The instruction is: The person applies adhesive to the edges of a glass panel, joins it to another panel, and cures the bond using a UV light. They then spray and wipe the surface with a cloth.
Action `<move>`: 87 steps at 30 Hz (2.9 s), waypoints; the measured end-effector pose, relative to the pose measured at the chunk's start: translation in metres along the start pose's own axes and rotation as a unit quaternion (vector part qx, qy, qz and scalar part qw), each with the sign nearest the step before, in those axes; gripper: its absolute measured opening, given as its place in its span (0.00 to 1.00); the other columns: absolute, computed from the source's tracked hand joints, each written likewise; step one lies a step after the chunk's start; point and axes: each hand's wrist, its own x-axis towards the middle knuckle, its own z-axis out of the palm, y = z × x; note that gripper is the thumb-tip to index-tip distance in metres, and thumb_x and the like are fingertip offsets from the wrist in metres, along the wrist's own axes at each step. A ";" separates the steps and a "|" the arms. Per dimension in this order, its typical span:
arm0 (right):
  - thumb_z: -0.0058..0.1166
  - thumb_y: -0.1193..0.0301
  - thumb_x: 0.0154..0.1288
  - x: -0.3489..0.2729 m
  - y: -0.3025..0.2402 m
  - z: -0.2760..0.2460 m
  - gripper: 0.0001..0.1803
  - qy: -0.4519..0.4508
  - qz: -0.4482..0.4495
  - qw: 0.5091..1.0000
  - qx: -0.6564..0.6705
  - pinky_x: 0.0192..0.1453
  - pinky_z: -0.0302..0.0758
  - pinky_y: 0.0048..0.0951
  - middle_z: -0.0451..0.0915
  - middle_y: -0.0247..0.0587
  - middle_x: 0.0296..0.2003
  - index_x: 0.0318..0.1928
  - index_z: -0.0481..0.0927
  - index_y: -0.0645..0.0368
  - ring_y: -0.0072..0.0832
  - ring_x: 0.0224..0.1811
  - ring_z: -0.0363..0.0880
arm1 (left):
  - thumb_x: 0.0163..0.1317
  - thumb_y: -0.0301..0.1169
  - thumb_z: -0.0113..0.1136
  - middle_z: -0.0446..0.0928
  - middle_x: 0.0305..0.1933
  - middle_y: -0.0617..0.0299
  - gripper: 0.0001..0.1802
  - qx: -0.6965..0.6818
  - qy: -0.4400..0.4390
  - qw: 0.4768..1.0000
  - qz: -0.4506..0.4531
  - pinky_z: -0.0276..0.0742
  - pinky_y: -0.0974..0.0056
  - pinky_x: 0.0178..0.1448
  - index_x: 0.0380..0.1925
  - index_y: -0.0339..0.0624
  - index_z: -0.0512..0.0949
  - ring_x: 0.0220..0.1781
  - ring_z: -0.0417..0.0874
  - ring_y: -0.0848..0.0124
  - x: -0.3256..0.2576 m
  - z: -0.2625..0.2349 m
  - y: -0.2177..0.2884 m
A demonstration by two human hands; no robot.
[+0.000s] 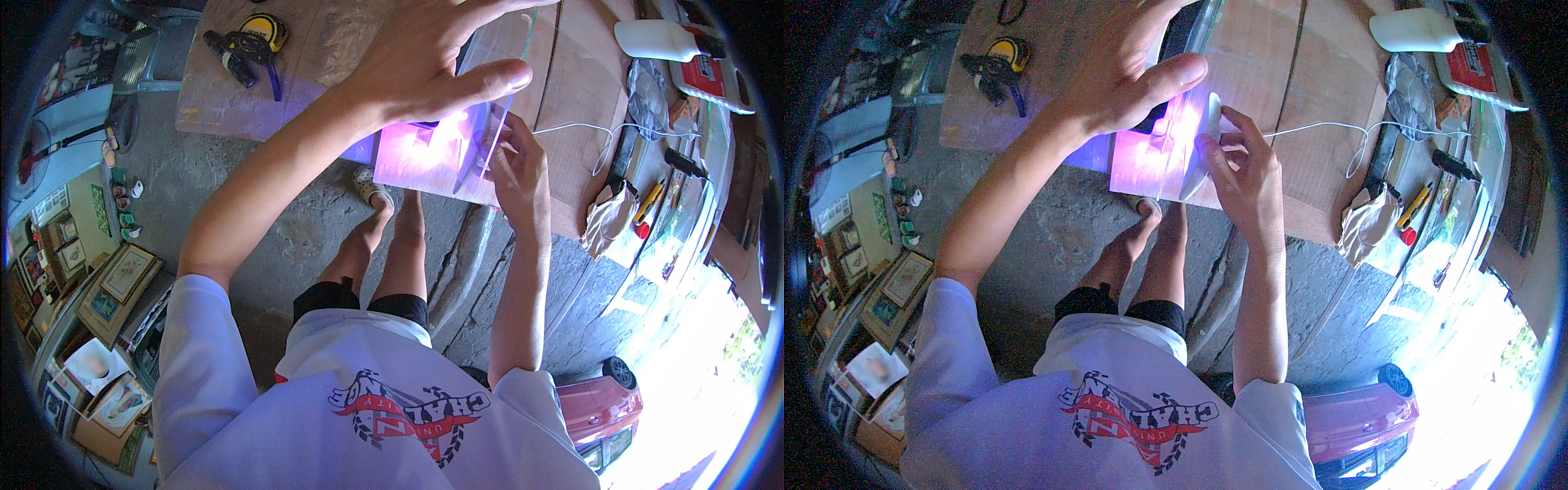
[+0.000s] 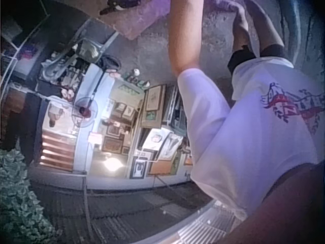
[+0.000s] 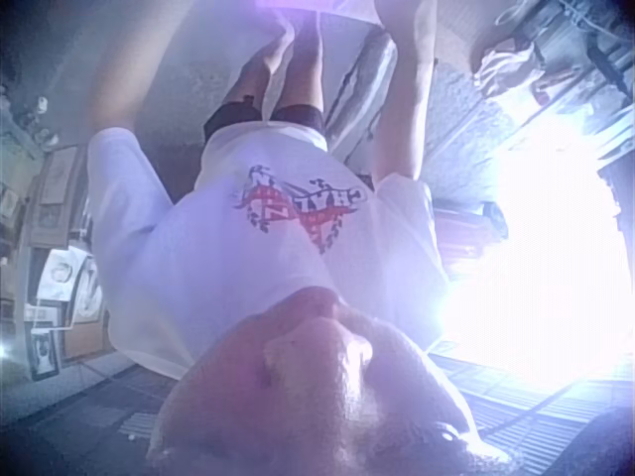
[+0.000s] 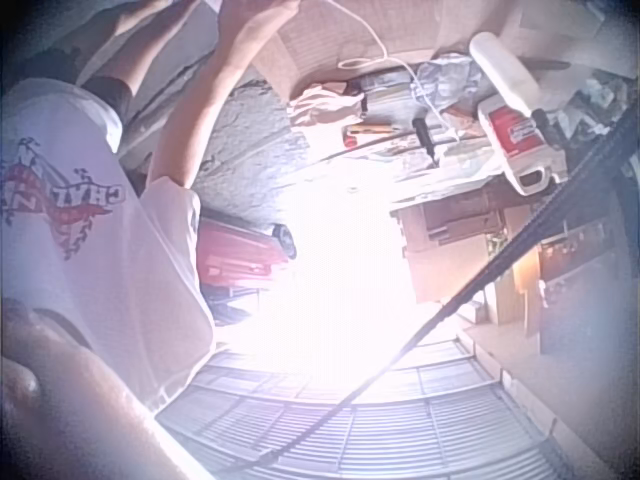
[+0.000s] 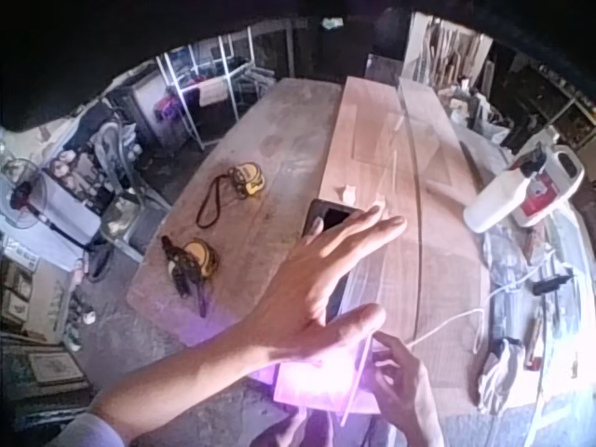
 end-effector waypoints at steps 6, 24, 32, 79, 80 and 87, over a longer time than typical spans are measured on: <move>0.64 0.66 0.72 0.003 0.005 0.000 0.26 -0.001 -0.002 1.000 -0.006 0.44 0.85 0.30 0.86 0.48 0.40 0.65 0.76 0.65 0.27 0.41 0.87 | 0.67 0.72 0.43 0.58 0.80 0.41 0.50 -0.003 0.007 1.000 0.007 0.60 0.28 0.74 0.77 0.49 0.62 0.78 0.64 0.41 0.004 0.000 0.002; 0.53 0.78 0.73 0.005 -0.011 0.001 0.14 -0.023 0.031 0.996 -0.081 0.52 0.86 0.36 0.85 0.47 0.46 0.56 0.77 0.68 0.31 0.47 0.86 | 0.66 0.65 0.53 0.55 0.80 0.37 0.37 0.109 -0.024 0.989 0.093 0.46 0.23 0.77 0.62 0.49 0.79 0.81 0.56 0.38 0.013 -0.006 0.012; 0.66 0.66 0.68 0.009 0.000 0.004 0.26 0.004 -0.009 0.999 -0.032 0.43 0.86 0.33 0.87 0.51 0.40 0.64 0.78 0.62 0.33 0.41 0.90 | 0.67 0.65 0.51 0.56 0.80 0.40 0.38 0.110 -0.028 0.989 0.092 0.45 0.21 0.76 0.66 0.51 0.77 0.81 0.56 0.39 0.010 -0.007 0.005; 0.65 0.65 0.69 0.012 0.005 0.002 0.25 0.002 0.016 1.000 -0.006 0.41 0.85 0.30 0.86 0.49 0.38 0.63 0.78 0.61 0.30 0.39 0.89 | 0.66 0.68 0.49 0.54 0.83 0.47 0.45 0.025 -0.001 0.998 0.065 0.48 0.18 0.73 0.74 0.51 0.66 0.83 0.56 0.44 0.006 0.004 -0.006; 0.66 0.65 0.69 0.012 0.004 0.002 0.26 0.002 0.019 1.000 -0.005 0.42 0.85 0.31 0.86 0.50 0.38 0.63 0.78 0.61 0.31 0.39 0.89 | 0.66 0.67 0.50 0.54 0.83 0.47 0.45 0.023 0.001 0.997 0.069 0.48 0.18 0.73 0.74 0.51 0.66 0.82 0.56 0.45 0.007 0.004 -0.005; 0.65 0.65 0.68 0.010 -0.002 0.004 0.26 0.021 0.010 0.999 -0.023 0.43 0.84 0.32 0.87 0.51 0.37 0.63 0.78 0.62 0.32 0.39 0.89 | 0.70 0.56 0.55 0.54 0.83 0.47 0.40 0.024 -0.033 0.996 0.079 0.53 0.27 0.77 0.75 0.44 0.64 0.83 0.57 0.48 0.009 -0.009 0.003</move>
